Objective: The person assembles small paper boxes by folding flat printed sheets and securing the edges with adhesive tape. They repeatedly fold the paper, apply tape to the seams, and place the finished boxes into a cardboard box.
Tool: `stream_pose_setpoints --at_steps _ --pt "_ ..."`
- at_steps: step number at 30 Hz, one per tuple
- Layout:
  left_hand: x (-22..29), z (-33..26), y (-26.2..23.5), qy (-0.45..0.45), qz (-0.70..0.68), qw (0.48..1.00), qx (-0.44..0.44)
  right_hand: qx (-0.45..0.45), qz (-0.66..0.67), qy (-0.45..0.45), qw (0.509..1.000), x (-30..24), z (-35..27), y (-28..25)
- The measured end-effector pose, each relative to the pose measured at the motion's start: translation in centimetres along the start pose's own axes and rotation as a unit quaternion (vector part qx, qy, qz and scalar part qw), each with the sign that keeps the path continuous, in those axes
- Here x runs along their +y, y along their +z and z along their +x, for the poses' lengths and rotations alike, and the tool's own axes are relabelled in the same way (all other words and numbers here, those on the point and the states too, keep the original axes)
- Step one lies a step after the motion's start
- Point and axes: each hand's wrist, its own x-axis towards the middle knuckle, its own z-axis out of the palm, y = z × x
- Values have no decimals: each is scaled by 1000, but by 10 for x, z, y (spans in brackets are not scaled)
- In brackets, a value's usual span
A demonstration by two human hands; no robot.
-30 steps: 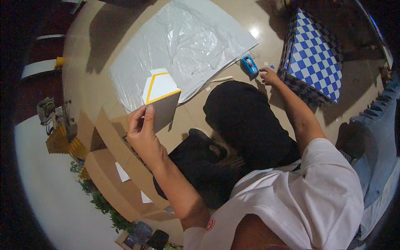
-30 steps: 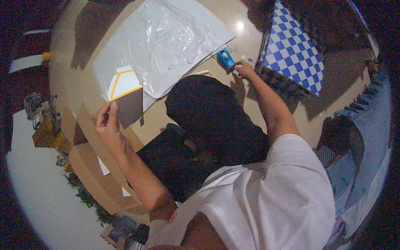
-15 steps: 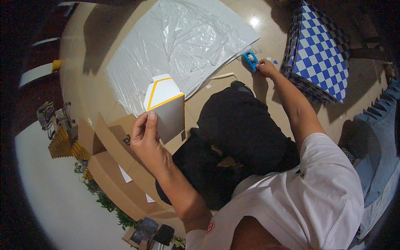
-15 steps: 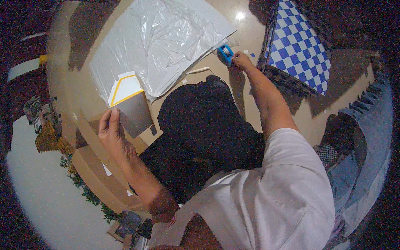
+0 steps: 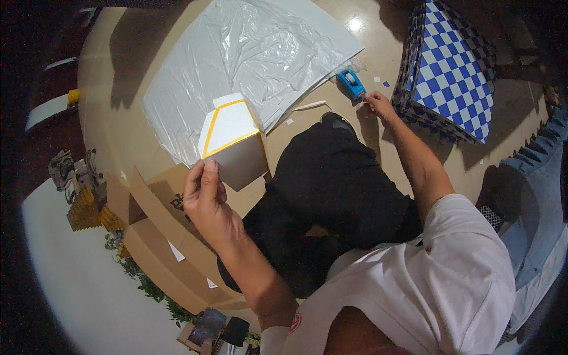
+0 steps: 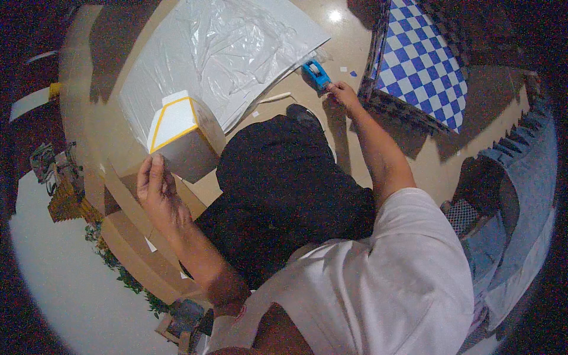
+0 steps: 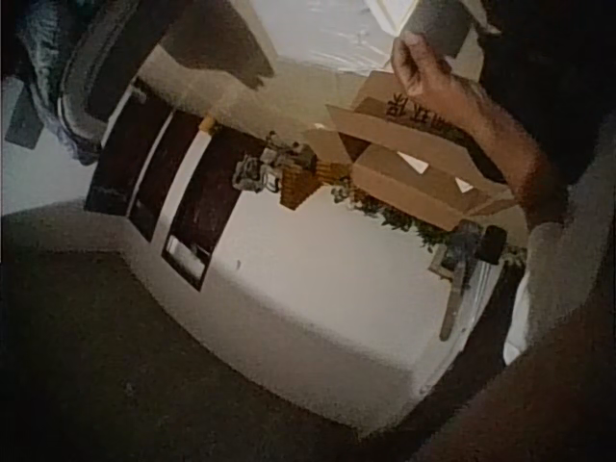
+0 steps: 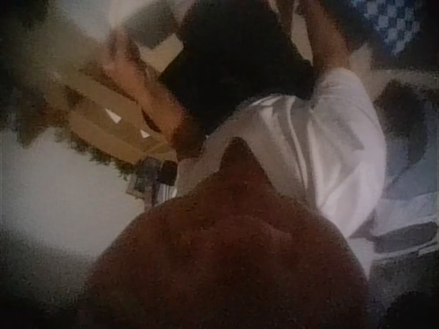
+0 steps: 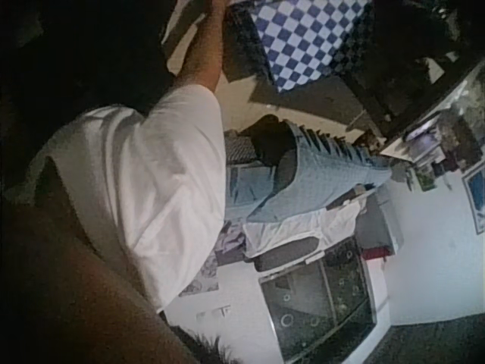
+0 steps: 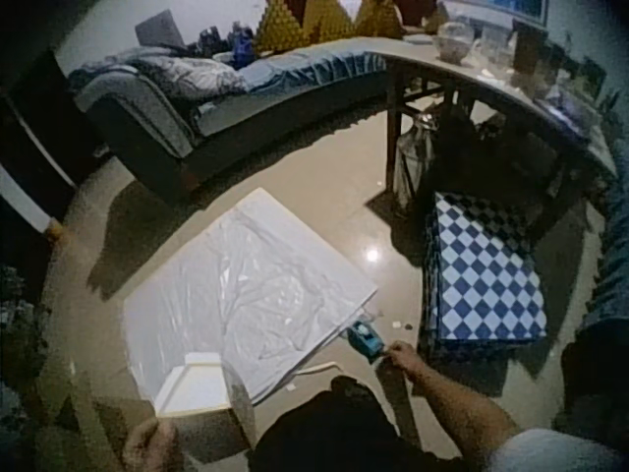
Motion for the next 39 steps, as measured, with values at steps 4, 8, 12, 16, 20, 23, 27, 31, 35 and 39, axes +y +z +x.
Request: stream_pose_setpoints --at_steps 4,8,12,16,20,23,27,31,35,39 --pt "-1 1 1 4 -17 1000 3 -72 62 -8 995 -37 -31 22" --pt "1 -2 10 8 -19 999 31 -198 176 -49 963 -95 -61 50" --pt "-1 -2 12 9 -44 999 17 -281 209 -122 929 -165 -103 84" --pt "0 -2 11 13 -58 998 14 -358 202 -200 889 -220 -146 115" --pt "-2 -6 4 26 -73 996 40 -358 62 -302 882 -256 -190 143" --pt "9 -15 -4 21 -84 996 37 -362 1 -391 846 -276 -224 165" --pt "13 -15 -13 53 -111 991 56 -401 -1 -414 817 -298 -271 191" --pt "22 -18 -25 104 -118 985 68 -428 -11 -394 814 -310 -306 216" --pt "35 -28 -36 112 -150 982 30 -462 32 -361 810 -305 -318 239" --pt "45 -38 -50 89 -158 983 -3 -453 -32 -343 822 -309 -333 246"
